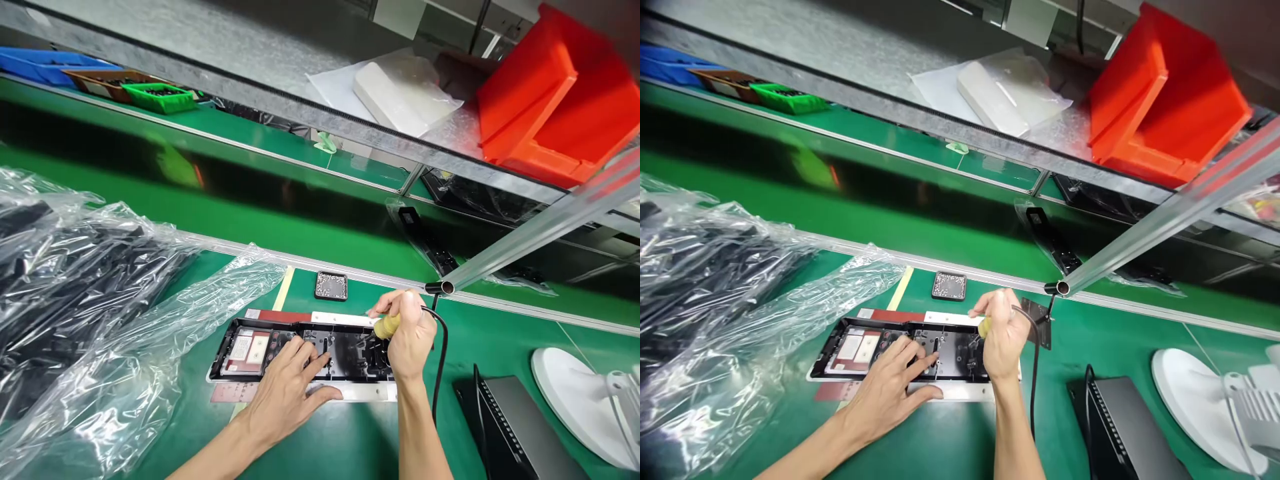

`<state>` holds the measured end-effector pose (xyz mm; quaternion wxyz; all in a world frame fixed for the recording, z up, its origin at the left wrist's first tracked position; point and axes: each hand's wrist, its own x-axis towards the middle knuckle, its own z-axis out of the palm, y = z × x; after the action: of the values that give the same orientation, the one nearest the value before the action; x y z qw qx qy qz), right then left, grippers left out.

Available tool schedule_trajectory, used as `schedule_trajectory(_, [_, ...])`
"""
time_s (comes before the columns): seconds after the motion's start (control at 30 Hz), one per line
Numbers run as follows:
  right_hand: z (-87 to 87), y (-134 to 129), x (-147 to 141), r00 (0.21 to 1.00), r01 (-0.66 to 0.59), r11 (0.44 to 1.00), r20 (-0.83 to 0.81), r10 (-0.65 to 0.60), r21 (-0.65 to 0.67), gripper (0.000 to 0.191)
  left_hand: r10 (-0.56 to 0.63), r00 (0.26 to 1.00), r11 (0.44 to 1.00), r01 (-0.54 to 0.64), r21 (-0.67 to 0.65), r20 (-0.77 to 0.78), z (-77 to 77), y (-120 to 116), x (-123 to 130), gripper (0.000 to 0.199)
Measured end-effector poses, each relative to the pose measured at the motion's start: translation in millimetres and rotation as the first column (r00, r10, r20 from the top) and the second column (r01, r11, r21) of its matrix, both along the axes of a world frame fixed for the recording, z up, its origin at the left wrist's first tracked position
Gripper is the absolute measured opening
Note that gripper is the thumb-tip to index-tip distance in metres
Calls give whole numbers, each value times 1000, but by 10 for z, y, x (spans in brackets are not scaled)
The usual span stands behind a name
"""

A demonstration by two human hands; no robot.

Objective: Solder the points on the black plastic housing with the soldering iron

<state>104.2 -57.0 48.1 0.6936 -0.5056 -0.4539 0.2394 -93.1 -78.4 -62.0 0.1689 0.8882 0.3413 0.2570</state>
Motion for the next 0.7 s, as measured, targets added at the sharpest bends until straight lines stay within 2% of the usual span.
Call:
schedule_trajectory(0.1, [13, 6, 1, 998, 8, 1000, 70, -8, -2, 41, 14, 1000, 1000, -14, -16, 27, 91, -5, -11, 49])
schedule_trajectory(0.2, [18, 17, 2, 991, 17, 1000, 130, -17, 4, 41, 47, 997, 998, -43, -54, 68, 322, 4, 34, 44])
schedule_trajectory(0.3, [19, 33, -3, 985, 22, 1000, 173, -25, 14, 41, 61, 985, 975, -25, -220, 161, 632, 102, 181, 35])
schedule_trajectory(0.4, [30, 40, -12, 981, 30, 999, 191, -38, 41, 38, 49, 949, 930, 71, -361, 311, 871, 308, 428, 36])
schedule_trajectory(0.53, [62, 35, 6, 968, 25, 999, 248, -33, 37, 34, -14, 865, 908, 221, -356, 501, 977, 565, 835, 52])
schedule_trajectory(0.7, [100, 2, 94, 928, 121, 993, 358, -107, -16, 35, 39, 809, 842, 290, -455, 587, 1013, 607, 1199, 75])
